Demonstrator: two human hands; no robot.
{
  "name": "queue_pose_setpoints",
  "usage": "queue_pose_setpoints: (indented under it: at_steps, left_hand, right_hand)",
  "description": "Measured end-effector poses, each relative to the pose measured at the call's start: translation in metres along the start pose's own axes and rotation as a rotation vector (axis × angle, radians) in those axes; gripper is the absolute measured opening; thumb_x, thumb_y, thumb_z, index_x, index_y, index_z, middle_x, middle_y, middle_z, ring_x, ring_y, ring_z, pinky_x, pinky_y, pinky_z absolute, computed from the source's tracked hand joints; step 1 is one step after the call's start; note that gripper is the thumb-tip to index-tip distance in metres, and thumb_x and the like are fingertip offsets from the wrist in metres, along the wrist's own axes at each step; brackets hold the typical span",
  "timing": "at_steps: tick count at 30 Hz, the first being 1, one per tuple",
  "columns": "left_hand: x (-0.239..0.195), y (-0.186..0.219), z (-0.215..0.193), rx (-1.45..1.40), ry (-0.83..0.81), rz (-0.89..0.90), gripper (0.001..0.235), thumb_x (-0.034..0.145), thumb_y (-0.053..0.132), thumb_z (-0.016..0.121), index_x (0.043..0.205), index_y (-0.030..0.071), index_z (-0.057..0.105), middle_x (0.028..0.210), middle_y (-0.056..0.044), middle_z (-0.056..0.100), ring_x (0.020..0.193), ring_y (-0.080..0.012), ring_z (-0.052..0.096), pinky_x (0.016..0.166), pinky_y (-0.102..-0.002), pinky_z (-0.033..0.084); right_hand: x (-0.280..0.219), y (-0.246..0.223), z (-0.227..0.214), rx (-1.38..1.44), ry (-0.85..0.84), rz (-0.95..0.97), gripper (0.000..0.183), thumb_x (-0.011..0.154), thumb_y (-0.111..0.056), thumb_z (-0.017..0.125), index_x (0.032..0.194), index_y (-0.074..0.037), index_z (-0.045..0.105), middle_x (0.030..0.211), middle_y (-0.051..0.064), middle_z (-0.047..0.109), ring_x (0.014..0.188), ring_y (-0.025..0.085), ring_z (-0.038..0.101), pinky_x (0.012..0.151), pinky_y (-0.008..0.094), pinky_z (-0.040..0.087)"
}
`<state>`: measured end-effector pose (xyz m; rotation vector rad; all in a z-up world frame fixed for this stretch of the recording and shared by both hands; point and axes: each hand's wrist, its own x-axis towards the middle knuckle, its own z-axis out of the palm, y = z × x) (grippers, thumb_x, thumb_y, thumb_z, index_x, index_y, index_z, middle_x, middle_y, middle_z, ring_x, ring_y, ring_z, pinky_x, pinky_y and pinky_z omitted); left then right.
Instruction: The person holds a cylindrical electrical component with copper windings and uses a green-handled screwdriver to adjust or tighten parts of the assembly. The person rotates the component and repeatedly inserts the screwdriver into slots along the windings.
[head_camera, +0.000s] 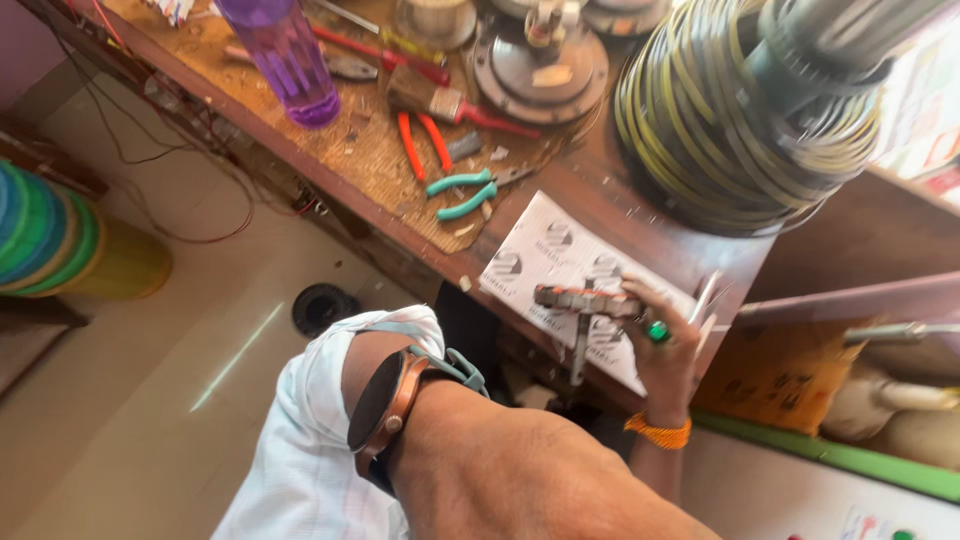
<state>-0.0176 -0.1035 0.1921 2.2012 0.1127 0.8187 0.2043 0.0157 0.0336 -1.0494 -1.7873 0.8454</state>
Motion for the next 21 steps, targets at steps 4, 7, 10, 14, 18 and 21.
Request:
queue_pose_setpoints:
  at_steps: [4, 7, 10, 14, 18, 21]
  left_hand:
    - [0.005, -0.004, -0.013, 0.005, -0.057, 0.030, 0.027, 0.096, -0.005, 0.063, 0.122, -0.004, 0.070, 0.104, -0.008, 0.071, 0.092, -0.0153, 0.069, 0.079, -0.025, 0.056]
    - [0.000, 0.003, -0.011, -0.016, -0.071, -0.012, 0.026, 0.093, -0.005, 0.067, 0.118, -0.002, 0.074, 0.101, -0.008, 0.072, 0.088, -0.0154, 0.070, 0.075, -0.025, 0.056]
    - [-0.010, 0.012, -0.008, 0.020, 0.058, -0.085, 0.025, 0.090, -0.005, 0.071, 0.114, -0.001, 0.077, 0.097, -0.007, 0.073, 0.084, -0.0156, 0.072, 0.070, -0.026, 0.057]
    - [-0.020, 0.010, -0.012, 0.349, 0.385, -0.077, 0.024, 0.086, -0.006, 0.076, 0.108, 0.001, 0.082, 0.092, -0.007, 0.075, 0.079, -0.0159, 0.073, 0.064, -0.027, 0.058]
    - [-0.036, -0.054, -0.014, 0.642, 0.623, -0.052, 0.035, 0.094, 0.015, 0.080, 0.125, 0.015, 0.065, 0.128, -0.008, 0.066, 0.115, -0.0287, 0.062, 0.098, -0.040, 0.057]
    - [-0.049, -0.095, 0.000, 0.595, 0.605, -0.298, 0.049, 0.099, 0.030, 0.084, 0.141, 0.020, 0.061, 0.142, -0.004, 0.059, 0.129, -0.0285, 0.052, 0.114, -0.043, 0.049]
  right_hand:
    - [0.004, 0.006, -0.003, 0.022, -0.010, -0.089, 0.045, 0.077, 0.011, 0.077, 0.120, -0.003, 0.071, 0.127, 0.013, 0.072, 0.119, 0.019, 0.068, 0.099, 0.030, 0.055]
    - [-0.003, 0.015, -0.006, -0.059, 0.002, -0.084, 0.049, 0.071, 0.013, 0.079, 0.117, -0.004, 0.072, 0.122, 0.011, 0.074, 0.106, 0.016, 0.069, 0.083, 0.027, 0.054]
    - [-0.009, 0.023, -0.006, -0.078, 0.021, 0.115, 0.050, 0.077, 0.012, 0.080, 0.123, -0.007, 0.076, 0.084, 0.003, 0.061, 0.078, 0.010, 0.054, 0.068, 0.025, 0.053]
    - [-0.017, 0.025, -0.012, -0.128, 0.032, -0.001, 0.044, 0.083, 0.009, 0.085, 0.124, -0.003, 0.075, 0.090, 0.001, 0.063, 0.078, 0.009, 0.048, 0.072, 0.027, 0.046]
    - [-0.015, 0.024, -0.016, 0.008, -0.047, -0.068, 0.028, 0.099, 0.004, 0.082, 0.124, 0.001, 0.070, 0.129, 0.013, 0.074, 0.109, 0.012, 0.071, 0.095, 0.024, 0.057]
    - [-0.010, 0.020, -0.012, 0.030, -0.013, -0.062, 0.031, 0.102, -0.006, 0.088, 0.125, 0.003, 0.070, 0.133, 0.017, 0.073, 0.123, 0.019, 0.071, 0.106, 0.030, 0.059]
